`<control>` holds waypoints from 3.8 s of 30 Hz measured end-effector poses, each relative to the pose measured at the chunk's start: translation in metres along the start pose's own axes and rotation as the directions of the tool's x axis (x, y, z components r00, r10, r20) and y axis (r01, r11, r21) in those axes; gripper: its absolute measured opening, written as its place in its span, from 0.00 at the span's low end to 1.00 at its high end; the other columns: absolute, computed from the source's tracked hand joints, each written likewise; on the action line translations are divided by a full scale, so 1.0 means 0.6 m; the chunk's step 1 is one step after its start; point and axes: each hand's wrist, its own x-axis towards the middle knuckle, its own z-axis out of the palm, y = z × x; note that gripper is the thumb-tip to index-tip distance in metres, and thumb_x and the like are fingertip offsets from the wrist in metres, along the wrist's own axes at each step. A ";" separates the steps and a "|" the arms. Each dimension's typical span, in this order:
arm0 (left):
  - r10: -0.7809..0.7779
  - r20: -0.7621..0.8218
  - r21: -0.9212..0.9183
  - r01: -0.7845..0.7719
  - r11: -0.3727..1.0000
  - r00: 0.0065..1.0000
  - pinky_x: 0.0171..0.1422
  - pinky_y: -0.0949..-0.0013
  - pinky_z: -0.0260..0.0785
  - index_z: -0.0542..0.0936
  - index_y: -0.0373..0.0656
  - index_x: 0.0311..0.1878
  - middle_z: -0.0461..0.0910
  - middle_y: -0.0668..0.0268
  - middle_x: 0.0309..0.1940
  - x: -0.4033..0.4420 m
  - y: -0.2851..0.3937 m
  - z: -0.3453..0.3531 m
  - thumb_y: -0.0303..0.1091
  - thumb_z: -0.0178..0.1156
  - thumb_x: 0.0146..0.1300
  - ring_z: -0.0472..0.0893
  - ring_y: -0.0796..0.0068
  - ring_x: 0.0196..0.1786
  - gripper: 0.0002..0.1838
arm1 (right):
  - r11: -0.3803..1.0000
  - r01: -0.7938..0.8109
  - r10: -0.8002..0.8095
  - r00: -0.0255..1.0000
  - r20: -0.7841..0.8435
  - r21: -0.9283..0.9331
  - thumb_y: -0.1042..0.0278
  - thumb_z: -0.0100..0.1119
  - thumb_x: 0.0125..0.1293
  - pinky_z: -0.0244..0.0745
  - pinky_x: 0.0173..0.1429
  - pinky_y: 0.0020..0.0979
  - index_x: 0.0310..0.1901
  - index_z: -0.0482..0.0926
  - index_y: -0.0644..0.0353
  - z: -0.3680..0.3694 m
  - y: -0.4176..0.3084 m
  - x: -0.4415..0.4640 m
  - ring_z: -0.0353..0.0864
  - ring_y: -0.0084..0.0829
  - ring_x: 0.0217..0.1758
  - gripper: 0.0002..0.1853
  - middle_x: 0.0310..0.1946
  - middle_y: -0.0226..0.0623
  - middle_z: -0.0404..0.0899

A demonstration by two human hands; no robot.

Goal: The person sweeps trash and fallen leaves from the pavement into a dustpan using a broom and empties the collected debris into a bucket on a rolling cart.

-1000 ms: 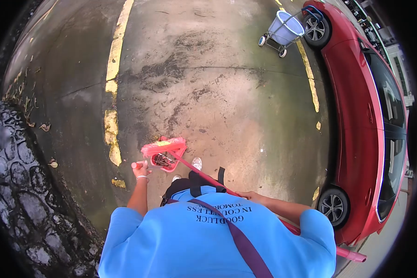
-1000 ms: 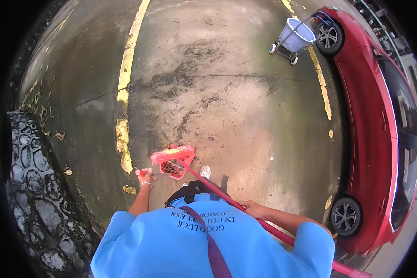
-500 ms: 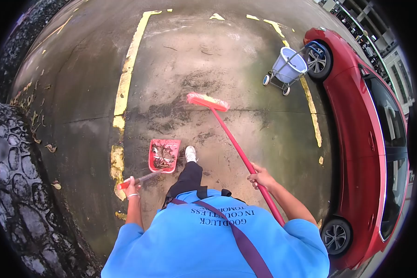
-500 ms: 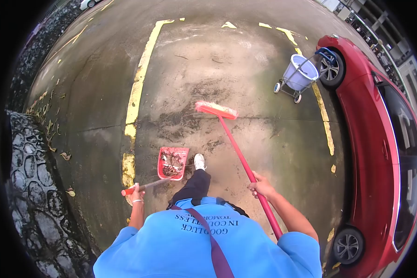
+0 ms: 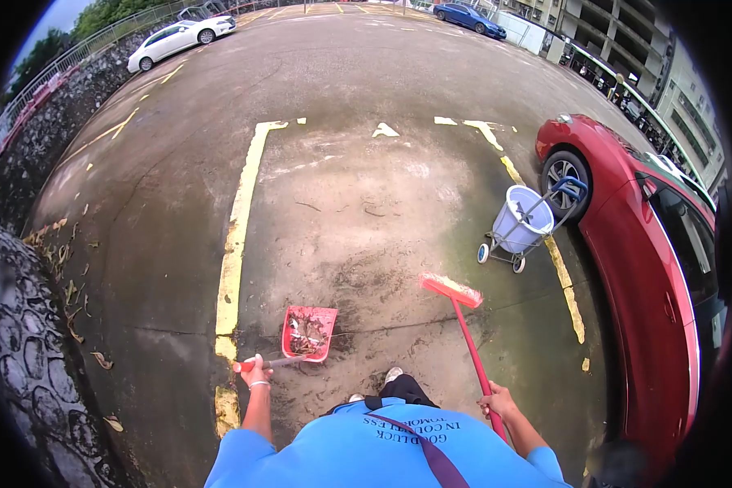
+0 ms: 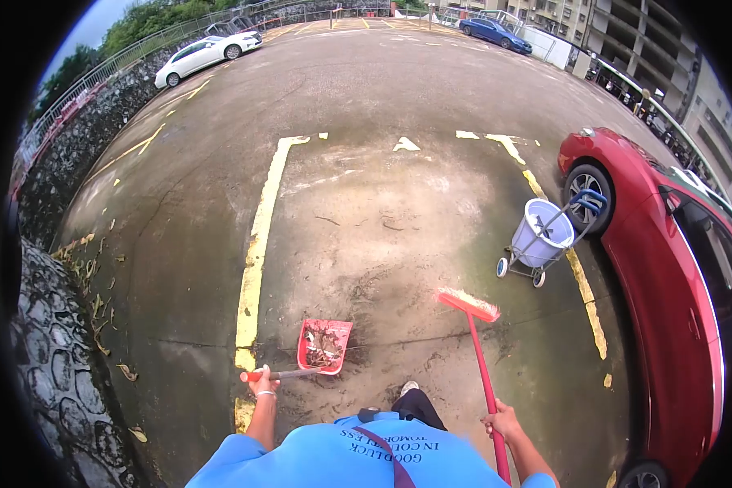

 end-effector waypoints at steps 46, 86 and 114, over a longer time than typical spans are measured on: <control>-0.188 0.344 0.500 -0.010 0.866 0.920 0.18 0.76 0.70 0.72 0.45 0.29 0.74 0.65 0.40 0.897 0.260 0.959 0.33 0.61 0.51 0.75 0.74 0.36 0.08 | 0.850 -0.041 0.118 0.986 0.114 -0.524 0.78 0.53 0.48 0.64 0.17 0.25 0.62 0.56 0.56 0.364 -1.128 0.853 0.66 0.23 0.11 0.35 0.16 0.33 0.68; -0.375 0.734 0.539 -0.149 0.829 0.566 0.16 0.77 0.67 0.72 0.45 0.31 0.76 0.65 0.41 0.815 0.226 1.495 0.30 0.60 0.53 0.76 0.75 0.36 0.05 | 0.812 -0.364 0.456 0.883 -0.107 0.456 0.76 0.53 0.52 0.59 0.13 0.23 0.65 0.47 0.46 0.349 -0.899 0.580 0.62 0.19 0.11 0.39 0.15 0.27 0.65; -0.270 -0.294 -0.950 0.251 0.184 -0.917 0.27 0.68 0.68 0.71 0.49 0.23 0.71 0.72 0.25 -0.274 0.055 1.918 0.29 0.54 0.42 0.73 0.74 0.37 0.03 | 0.582 -0.207 0.681 0.652 -0.333 0.787 0.63 0.61 0.48 0.67 0.47 0.26 0.59 0.61 0.61 0.346 -0.680 0.533 0.74 0.30 0.43 0.35 0.43 0.45 0.74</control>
